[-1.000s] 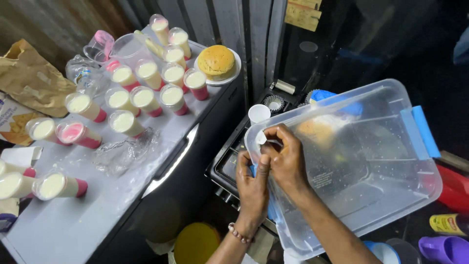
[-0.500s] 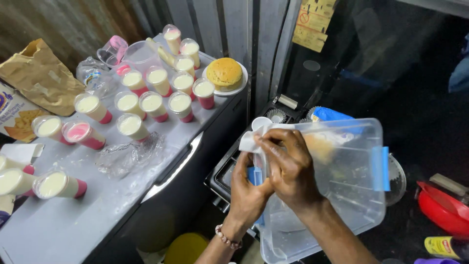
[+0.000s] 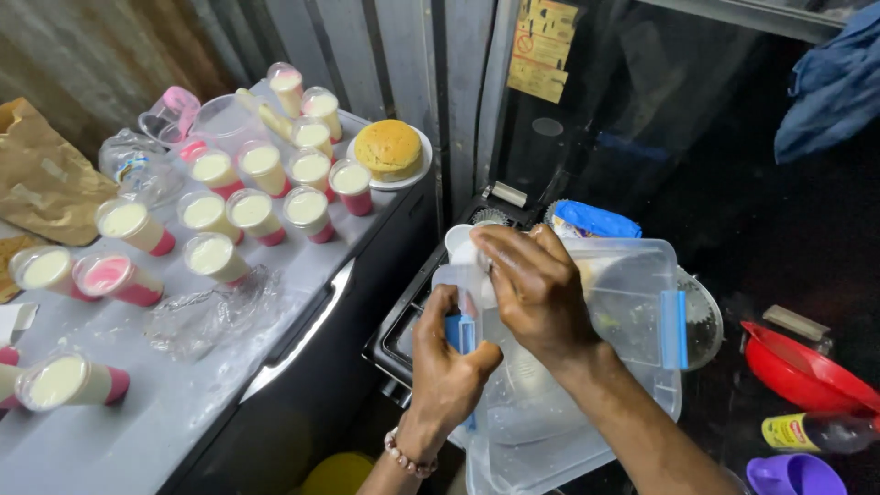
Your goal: Cleaning a plastic container and arranging small cups of dessert inside it
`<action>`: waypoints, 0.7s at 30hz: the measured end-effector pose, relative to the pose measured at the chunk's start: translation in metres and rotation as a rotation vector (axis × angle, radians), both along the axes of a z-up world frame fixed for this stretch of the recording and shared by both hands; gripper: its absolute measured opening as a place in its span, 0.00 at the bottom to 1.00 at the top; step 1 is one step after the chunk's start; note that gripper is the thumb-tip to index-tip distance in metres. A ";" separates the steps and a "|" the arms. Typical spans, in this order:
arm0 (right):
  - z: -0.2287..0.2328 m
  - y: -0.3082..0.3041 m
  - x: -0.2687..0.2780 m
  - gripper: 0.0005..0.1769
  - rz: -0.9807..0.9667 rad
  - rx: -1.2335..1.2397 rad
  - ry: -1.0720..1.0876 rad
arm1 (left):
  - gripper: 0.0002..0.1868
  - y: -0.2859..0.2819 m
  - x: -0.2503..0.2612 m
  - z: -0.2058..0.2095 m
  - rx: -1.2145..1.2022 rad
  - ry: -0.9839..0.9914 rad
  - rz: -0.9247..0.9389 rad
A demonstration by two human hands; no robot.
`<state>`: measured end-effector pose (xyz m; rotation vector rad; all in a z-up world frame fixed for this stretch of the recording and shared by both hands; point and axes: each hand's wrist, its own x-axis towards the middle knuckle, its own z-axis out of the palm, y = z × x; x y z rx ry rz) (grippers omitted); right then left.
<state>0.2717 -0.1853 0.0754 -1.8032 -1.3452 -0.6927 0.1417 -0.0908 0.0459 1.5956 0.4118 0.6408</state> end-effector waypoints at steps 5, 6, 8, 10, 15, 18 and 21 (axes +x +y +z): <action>-0.029 -0.025 0.040 0.19 -0.115 0.036 0.114 | 0.20 -0.002 -0.007 0.012 -0.150 0.015 -0.038; -0.036 -0.026 0.047 0.20 -0.143 0.050 0.088 | 0.20 -0.001 -0.006 0.012 -0.177 0.013 -0.035; -0.049 -0.033 0.061 0.21 -0.175 0.062 0.063 | 0.21 -0.003 -0.006 0.012 -0.204 0.012 -0.037; -0.059 -0.044 0.075 0.24 -0.201 0.047 0.064 | 0.20 -0.005 -0.007 0.013 -0.195 0.017 -0.003; -0.083 -0.074 0.125 0.22 -0.260 -0.004 0.069 | 0.21 0.000 -0.021 0.019 -0.180 0.053 0.012; -0.106 -0.095 0.165 0.22 -0.353 -0.032 0.032 | 0.21 0.001 -0.027 0.022 -0.168 0.065 0.048; -0.128 -0.114 0.185 0.17 -0.523 -0.060 0.046 | 0.20 0.001 -0.034 0.026 -0.109 0.070 0.086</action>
